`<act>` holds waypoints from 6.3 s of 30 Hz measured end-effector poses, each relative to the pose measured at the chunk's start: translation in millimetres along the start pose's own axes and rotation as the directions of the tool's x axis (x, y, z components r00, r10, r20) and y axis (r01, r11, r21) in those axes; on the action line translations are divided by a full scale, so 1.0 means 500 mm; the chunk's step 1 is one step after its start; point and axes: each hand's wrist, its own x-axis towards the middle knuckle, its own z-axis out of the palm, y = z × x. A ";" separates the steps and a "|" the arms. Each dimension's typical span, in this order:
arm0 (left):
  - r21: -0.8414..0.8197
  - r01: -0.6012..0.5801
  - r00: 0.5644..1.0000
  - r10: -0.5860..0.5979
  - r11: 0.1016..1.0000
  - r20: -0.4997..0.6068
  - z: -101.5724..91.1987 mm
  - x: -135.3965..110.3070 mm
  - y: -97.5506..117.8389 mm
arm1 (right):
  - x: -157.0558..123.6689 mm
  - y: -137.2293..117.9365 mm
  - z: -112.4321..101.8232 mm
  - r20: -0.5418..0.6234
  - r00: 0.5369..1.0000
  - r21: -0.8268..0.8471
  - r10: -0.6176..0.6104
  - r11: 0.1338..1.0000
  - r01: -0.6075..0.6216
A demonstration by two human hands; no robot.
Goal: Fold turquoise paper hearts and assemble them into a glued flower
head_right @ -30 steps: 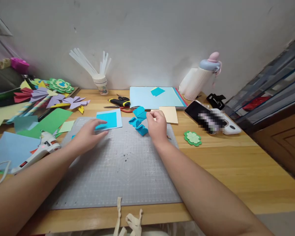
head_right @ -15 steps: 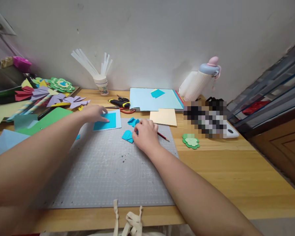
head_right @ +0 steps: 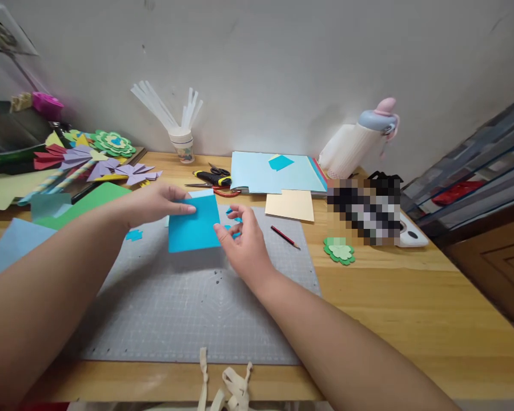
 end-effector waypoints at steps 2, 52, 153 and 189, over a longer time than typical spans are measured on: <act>-0.163 -0.039 0.998 0.047 0.986 0.045 0.019 -0.041 0.014 | -0.013 -0.007 0.012 0.140 0.970 0.154 0.198 0.963 -0.219; -0.815 0.082 0.976 -0.211 0.573 -0.049 0.144 -0.133 -0.011 | -0.039 -0.025 0.048 0.372 0.864 0.413 0.339 0.773 -0.481; -0.828 0.064 0.944 -0.303 0.558 -0.131 0.146 -0.122 -0.031 | -0.029 -0.027 0.040 0.322 0.873 0.423 0.368 0.769 -0.480; -0.789 0.002 0.938 -0.274 0.614 -0.211 0.143 -0.125 -0.028 | -0.026 -0.014 0.039 0.411 0.835 0.456 0.367 0.710 -0.536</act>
